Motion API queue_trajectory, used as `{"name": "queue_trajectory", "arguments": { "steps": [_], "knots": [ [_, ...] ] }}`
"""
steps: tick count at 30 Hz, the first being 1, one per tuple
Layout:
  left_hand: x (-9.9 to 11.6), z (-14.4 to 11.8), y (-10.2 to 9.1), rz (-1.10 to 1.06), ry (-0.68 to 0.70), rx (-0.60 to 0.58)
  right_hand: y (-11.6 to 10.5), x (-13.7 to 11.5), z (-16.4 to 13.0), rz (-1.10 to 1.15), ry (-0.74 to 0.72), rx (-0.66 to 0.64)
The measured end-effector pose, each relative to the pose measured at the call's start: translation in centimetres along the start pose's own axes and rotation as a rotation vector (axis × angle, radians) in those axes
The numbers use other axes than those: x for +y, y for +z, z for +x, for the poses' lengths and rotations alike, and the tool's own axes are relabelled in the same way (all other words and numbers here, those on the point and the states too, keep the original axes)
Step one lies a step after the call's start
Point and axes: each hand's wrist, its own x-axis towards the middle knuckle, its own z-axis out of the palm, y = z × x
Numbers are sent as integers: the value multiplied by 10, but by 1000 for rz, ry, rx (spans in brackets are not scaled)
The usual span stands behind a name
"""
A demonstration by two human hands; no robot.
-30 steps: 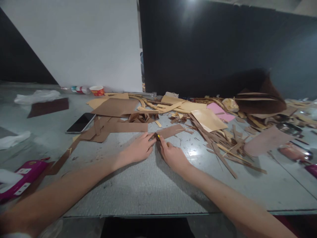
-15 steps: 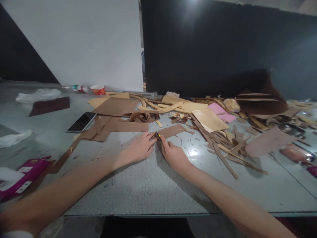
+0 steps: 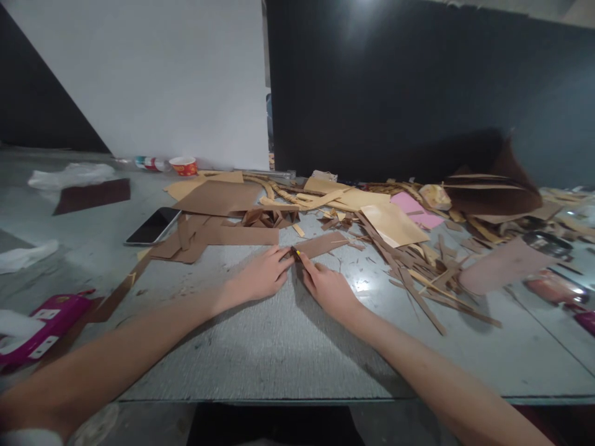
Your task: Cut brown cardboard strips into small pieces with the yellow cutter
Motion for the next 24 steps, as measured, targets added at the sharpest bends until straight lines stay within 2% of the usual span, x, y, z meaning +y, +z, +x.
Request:
{"name": "queue_trajectory", "arguments": {
  "steps": [6,10,18,24],
  "knots": [
    [1,1,-5,97,20,-2,6,5,1,42,-19,42],
    [0,2,-5,170,63,-61,7,6,1,58,-14,59],
    [-7,2,0,206,94,-88,10,12,-1,38,2,96],
    [-8,2,4,194,93,-66,10,13,-2,42,-22,113]
  ]
}}
